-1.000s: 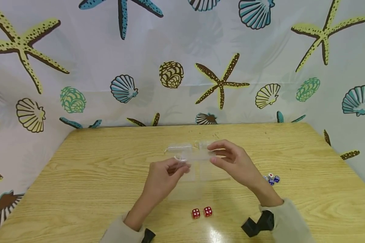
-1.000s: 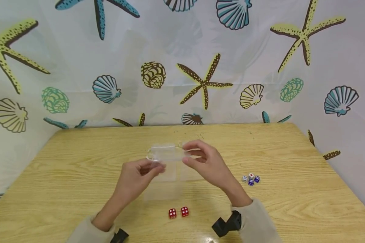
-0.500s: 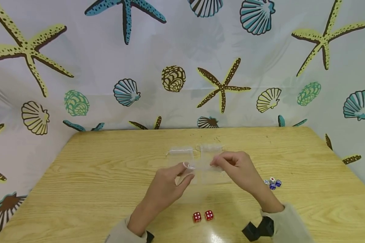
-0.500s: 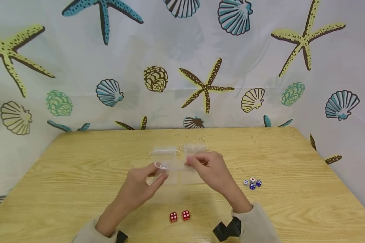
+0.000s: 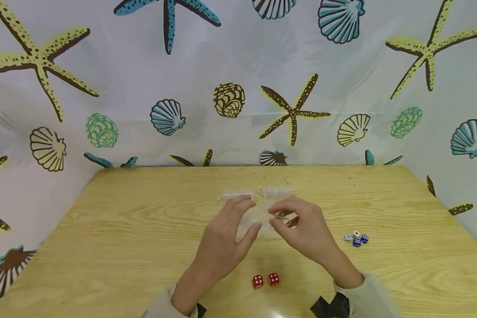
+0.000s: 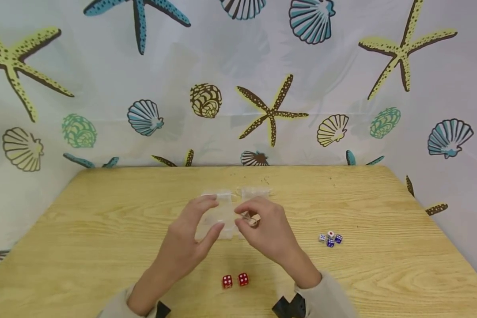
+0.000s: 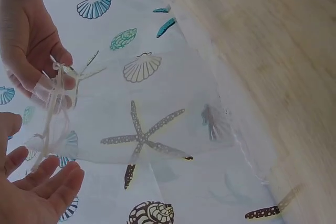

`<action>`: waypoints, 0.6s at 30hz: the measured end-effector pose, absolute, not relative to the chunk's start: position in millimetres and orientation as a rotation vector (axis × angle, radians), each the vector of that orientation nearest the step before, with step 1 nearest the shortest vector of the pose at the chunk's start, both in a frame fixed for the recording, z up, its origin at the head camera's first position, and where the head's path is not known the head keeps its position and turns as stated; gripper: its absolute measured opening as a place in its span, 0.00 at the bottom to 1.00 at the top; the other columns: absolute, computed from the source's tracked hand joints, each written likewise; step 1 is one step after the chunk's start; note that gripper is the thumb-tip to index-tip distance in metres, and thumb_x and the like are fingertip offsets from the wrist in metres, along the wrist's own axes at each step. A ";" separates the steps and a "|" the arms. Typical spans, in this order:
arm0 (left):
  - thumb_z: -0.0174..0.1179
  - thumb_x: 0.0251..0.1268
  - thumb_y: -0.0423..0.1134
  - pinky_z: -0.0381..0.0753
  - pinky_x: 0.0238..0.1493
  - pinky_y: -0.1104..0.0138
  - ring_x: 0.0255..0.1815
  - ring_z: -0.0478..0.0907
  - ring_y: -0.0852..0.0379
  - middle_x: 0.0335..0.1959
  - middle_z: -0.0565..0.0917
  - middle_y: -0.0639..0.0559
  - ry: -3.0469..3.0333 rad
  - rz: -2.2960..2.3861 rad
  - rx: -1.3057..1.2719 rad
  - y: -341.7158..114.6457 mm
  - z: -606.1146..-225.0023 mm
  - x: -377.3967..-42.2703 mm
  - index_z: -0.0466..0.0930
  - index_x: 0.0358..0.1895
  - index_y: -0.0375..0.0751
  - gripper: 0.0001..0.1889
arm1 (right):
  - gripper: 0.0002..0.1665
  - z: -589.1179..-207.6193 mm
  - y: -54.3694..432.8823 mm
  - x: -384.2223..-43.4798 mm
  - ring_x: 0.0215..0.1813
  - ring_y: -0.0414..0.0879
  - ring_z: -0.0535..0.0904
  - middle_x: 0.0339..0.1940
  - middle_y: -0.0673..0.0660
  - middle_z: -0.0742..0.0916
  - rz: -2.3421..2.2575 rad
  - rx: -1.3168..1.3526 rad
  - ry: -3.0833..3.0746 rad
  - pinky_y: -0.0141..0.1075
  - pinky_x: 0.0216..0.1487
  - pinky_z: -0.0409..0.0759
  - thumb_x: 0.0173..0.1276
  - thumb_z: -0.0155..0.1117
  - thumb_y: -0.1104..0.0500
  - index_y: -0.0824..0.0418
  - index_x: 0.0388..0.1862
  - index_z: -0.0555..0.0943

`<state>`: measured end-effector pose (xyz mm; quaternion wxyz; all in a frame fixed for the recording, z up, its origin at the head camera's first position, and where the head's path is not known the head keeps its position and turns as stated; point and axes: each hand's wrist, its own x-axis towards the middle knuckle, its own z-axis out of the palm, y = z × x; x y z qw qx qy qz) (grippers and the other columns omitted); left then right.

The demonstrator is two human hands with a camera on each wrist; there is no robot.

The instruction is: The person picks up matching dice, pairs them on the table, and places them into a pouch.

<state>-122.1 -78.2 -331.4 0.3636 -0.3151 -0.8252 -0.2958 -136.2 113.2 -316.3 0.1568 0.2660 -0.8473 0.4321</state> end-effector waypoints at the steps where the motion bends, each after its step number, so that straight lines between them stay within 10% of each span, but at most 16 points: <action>1: 0.59 0.66 0.40 0.83 0.44 0.60 0.52 0.80 0.48 0.52 0.80 0.42 -2.138 -0.754 -0.800 -77.3 -332.2 -121.8 0.73 0.54 0.35 0.18 | 0.09 -317.3 112.3 -135.3 0.35 0.44 0.82 0.36 0.54 0.87 1.233 0.771 -2.413 0.28 0.29 0.81 0.58 0.66 0.70 0.61 0.38 0.85; 9: 0.64 0.57 0.28 0.74 0.18 0.72 0.20 0.76 0.59 0.40 0.85 0.46 -2.268 -0.689 -0.703 -73.5 -338.5 -118.3 0.77 0.41 0.37 0.09 | 0.16 -328.7 104.7 -135.0 0.38 0.43 0.81 0.40 0.57 0.85 1.190 0.775 -2.399 0.25 0.31 0.81 0.55 0.60 0.76 0.64 0.41 0.83; 18: 0.67 0.54 0.32 0.76 0.19 0.71 0.21 0.81 0.59 0.38 0.87 0.47 -2.336 -0.527 -0.712 -75.5 -339.0 -118.6 0.85 0.40 0.40 0.09 | 0.17 -329.8 100.4 -134.5 0.39 0.48 0.82 0.43 0.60 0.84 1.151 0.769 -2.417 0.23 0.32 0.80 0.55 0.59 0.76 0.67 0.44 0.82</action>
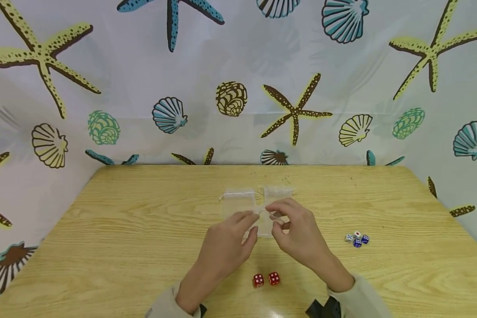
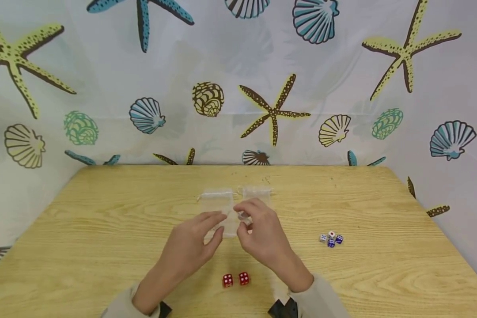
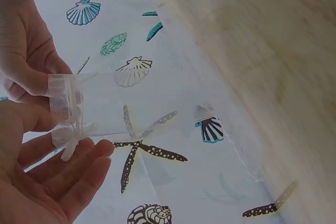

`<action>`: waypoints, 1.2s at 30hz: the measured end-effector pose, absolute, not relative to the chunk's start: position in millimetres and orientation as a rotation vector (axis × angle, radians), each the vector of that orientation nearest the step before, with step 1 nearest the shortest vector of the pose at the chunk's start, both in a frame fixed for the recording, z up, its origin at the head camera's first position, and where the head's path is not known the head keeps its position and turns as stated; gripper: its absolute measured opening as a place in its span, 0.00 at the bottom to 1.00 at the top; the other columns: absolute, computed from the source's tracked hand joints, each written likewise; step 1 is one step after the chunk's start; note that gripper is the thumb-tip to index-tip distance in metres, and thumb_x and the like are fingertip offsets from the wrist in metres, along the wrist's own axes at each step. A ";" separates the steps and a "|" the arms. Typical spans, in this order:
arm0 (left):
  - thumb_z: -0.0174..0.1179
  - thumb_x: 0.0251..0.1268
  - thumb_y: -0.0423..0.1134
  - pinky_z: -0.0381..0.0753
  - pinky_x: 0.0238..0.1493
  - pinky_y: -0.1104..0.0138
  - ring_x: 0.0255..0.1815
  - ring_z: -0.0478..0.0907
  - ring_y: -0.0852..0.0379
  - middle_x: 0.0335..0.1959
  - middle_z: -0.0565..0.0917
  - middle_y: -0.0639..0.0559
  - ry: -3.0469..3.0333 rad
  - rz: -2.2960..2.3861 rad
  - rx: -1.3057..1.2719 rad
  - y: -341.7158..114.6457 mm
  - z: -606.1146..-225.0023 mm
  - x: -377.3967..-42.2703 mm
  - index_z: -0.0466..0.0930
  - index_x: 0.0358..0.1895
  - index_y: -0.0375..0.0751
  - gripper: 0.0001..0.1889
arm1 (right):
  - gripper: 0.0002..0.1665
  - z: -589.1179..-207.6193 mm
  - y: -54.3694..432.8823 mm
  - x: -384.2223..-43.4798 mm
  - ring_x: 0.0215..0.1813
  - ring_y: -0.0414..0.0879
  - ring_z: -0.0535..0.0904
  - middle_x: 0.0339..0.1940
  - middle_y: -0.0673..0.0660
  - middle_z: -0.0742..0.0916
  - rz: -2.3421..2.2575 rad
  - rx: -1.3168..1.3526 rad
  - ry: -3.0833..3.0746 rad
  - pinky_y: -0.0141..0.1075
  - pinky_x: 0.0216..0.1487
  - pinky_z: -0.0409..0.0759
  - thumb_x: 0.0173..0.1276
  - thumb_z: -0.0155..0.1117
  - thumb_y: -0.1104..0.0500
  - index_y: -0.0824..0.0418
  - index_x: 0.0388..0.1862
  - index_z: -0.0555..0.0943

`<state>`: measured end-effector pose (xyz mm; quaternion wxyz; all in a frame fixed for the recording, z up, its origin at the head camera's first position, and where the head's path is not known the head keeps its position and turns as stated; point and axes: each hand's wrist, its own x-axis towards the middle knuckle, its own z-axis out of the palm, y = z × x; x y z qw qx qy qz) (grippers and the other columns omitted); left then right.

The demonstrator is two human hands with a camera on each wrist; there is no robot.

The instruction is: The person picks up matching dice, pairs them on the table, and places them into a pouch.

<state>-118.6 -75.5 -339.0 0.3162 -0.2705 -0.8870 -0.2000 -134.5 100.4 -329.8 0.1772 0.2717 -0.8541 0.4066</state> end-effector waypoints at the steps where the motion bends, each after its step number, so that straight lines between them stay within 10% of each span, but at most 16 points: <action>1: 0.67 0.54 0.33 0.75 0.18 0.72 0.20 0.80 0.59 0.38 0.87 0.47 -2.343 -0.512 -0.708 -75.4 -339.5 -118.5 0.84 0.42 0.39 0.10 | 0.16 -329.8 100.2 -134.1 0.39 0.48 0.82 0.43 0.60 0.84 1.144 0.762 -2.424 0.23 0.31 0.80 0.55 0.60 0.76 0.67 0.44 0.82; 19: 0.68 0.53 0.32 0.81 0.24 0.68 0.33 0.85 0.52 0.39 0.86 0.44 -2.355 -0.428 -0.709 -78.8 -336.3 -120.6 0.81 0.46 0.35 0.15 | 0.13 -320.0 107.5 -124.0 0.45 0.48 0.82 0.43 0.55 0.84 0.866 0.723 -2.437 0.42 0.44 0.82 0.53 0.72 0.66 0.61 0.39 0.83; 36: 0.67 0.56 0.35 0.84 0.33 0.65 0.40 0.85 0.50 0.42 0.86 0.43 -2.411 -0.396 -0.743 -79.4 -337.7 -117.8 0.81 0.48 0.33 0.16 | 0.15 -351.0 127.1 -97.4 0.32 0.39 0.79 0.34 0.52 0.84 1.125 0.844 -2.591 0.29 0.31 0.81 0.53 0.71 0.69 0.60 0.39 0.80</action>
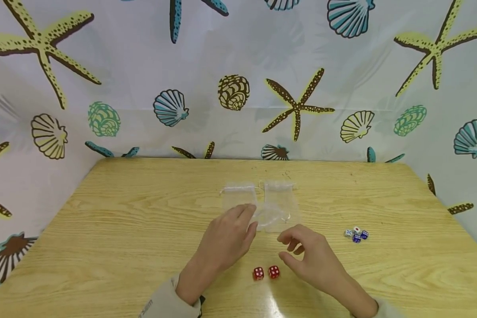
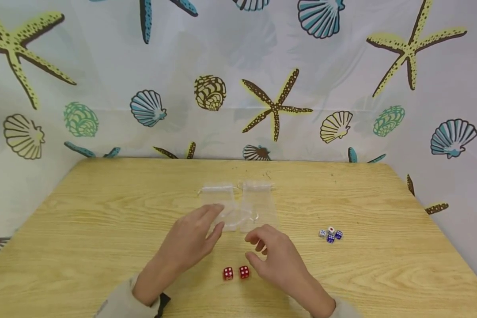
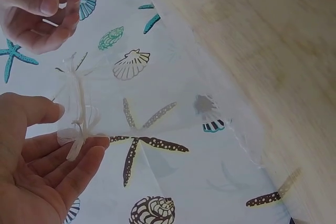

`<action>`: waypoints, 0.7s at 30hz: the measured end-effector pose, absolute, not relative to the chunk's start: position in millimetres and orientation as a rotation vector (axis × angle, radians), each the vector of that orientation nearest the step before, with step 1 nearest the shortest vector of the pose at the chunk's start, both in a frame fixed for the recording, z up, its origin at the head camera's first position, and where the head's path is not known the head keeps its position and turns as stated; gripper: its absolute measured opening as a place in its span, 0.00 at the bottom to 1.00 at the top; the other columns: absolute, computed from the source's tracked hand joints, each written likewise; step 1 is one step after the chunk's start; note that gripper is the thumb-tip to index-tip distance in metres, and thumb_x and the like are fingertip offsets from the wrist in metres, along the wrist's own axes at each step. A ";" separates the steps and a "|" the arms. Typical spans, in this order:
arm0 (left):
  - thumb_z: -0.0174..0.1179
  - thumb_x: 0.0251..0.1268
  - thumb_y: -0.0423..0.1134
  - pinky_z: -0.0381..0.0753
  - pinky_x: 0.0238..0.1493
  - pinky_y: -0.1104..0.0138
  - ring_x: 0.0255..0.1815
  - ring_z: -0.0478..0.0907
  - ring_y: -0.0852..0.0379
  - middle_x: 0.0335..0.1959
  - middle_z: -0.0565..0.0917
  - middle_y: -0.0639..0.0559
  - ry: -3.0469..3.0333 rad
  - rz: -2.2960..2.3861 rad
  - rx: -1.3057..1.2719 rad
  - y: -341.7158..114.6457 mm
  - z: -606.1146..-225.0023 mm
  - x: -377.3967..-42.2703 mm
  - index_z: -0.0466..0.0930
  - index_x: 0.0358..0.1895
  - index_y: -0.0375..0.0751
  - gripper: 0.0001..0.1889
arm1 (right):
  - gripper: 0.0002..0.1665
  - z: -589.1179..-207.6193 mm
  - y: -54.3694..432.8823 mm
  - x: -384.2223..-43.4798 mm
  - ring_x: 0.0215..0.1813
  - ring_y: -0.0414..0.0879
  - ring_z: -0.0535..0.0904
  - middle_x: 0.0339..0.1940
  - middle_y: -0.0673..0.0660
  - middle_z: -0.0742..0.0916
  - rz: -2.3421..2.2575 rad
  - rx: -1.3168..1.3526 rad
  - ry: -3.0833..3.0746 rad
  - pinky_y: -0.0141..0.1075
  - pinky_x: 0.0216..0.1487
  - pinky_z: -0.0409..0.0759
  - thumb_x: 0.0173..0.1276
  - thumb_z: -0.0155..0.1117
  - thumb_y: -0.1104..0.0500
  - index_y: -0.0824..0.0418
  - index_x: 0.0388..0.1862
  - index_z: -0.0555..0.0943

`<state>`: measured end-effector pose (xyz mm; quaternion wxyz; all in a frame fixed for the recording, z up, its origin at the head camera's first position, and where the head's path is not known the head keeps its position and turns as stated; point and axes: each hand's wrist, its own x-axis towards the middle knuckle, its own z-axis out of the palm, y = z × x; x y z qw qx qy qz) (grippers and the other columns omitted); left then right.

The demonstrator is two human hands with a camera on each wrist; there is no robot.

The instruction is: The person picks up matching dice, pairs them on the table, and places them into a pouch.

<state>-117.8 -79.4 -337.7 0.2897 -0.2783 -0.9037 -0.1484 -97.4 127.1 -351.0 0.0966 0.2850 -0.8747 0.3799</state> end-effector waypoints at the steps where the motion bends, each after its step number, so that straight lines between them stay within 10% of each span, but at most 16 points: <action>1: 0.67 0.56 0.35 0.84 0.33 0.65 0.40 0.85 0.50 0.42 0.86 0.43 -2.415 -0.392 -0.745 -79.6 -338.0 -117.9 0.81 0.48 0.33 0.16 | 0.14 -353.2 127.1 -97.2 0.32 0.38 0.79 0.34 0.53 0.84 1.148 0.849 -2.616 0.29 0.31 0.81 0.54 0.71 0.69 0.60 0.40 0.80; 21: 0.66 0.57 0.35 0.84 0.36 0.64 0.41 0.85 0.50 0.42 0.86 0.43 -2.432 -0.390 -0.772 -81.3 -337.8 -117.8 0.81 0.48 0.32 0.16 | 0.12 -381.3 120.7 -105.3 0.28 0.31 0.75 0.29 0.49 0.83 1.297 0.950 -2.939 0.26 0.29 0.76 0.49 0.72 0.71 0.60 0.31 0.81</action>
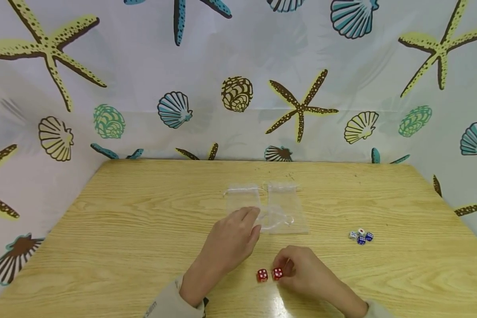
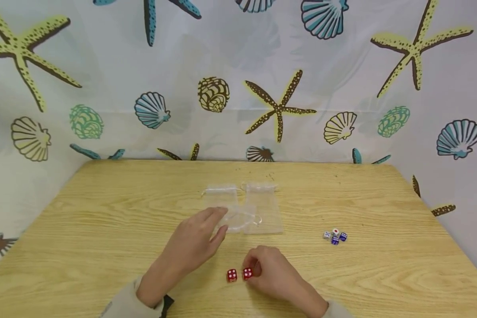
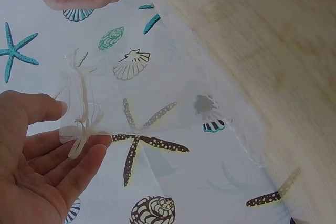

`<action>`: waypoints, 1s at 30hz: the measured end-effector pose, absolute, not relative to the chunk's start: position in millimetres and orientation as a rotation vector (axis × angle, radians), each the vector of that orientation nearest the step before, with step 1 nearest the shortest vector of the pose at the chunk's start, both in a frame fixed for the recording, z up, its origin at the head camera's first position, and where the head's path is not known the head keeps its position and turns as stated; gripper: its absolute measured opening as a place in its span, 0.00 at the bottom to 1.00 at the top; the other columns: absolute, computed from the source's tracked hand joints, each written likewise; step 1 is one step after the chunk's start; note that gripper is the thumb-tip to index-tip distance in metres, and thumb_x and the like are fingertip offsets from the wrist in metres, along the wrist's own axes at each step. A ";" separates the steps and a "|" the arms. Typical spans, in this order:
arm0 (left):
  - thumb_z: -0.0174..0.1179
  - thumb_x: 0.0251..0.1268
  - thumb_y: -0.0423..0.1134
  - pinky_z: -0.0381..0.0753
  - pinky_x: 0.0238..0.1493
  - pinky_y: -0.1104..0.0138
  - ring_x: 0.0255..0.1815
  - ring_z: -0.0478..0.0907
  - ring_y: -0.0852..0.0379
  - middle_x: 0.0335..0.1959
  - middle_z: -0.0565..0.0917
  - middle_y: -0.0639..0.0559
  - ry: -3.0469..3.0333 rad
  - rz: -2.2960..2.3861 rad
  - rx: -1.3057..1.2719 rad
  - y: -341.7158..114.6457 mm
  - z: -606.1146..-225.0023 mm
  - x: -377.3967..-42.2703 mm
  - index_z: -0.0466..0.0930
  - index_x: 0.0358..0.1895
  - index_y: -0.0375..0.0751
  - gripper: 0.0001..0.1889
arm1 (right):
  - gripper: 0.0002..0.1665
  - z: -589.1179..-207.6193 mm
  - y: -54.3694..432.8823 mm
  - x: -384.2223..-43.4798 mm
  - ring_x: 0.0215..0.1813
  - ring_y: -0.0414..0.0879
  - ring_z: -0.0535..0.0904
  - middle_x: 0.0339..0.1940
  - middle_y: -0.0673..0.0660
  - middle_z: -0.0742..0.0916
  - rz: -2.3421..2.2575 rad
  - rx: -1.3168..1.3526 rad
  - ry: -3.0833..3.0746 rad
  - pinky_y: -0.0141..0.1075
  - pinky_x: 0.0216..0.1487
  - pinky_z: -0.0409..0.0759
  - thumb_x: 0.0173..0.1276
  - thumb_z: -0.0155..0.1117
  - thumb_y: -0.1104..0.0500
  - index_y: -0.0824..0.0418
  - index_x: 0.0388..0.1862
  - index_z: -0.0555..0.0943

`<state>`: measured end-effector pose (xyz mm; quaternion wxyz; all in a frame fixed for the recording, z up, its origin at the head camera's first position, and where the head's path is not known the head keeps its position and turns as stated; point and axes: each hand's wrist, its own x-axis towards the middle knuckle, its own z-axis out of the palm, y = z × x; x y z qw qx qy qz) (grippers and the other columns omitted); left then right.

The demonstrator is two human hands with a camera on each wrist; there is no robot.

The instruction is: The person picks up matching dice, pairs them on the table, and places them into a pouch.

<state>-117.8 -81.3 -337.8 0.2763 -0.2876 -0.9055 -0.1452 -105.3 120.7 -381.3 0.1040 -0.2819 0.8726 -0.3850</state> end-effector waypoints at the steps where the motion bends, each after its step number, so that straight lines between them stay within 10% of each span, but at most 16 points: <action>1: 0.66 0.57 0.35 0.84 0.35 0.64 0.41 0.85 0.50 0.42 0.86 0.43 -2.434 -0.387 -0.775 -81.2 -338.0 -117.8 0.81 0.48 0.32 0.16 | 0.12 -382.0 121.0 -105.4 0.28 0.30 0.74 0.29 0.49 0.83 -1.133 -0.833 2.575 0.26 0.28 0.75 0.49 0.71 0.71 0.60 0.31 0.81; 30: 0.67 0.56 0.35 0.84 0.33 0.65 0.40 0.85 0.51 0.42 0.86 0.44 -2.421 -0.366 -0.770 -79.5 -337.2 -116.0 0.82 0.47 0.33 0.16 | 0.10 -312.4 125.5 -111.5 0.31 0.36 0.78 0.33 0.50 0.84 -1.178 -0.978 2.878 0.29 0.32 0.81 0.55 0.70 0.69 0.59 0.36 0.82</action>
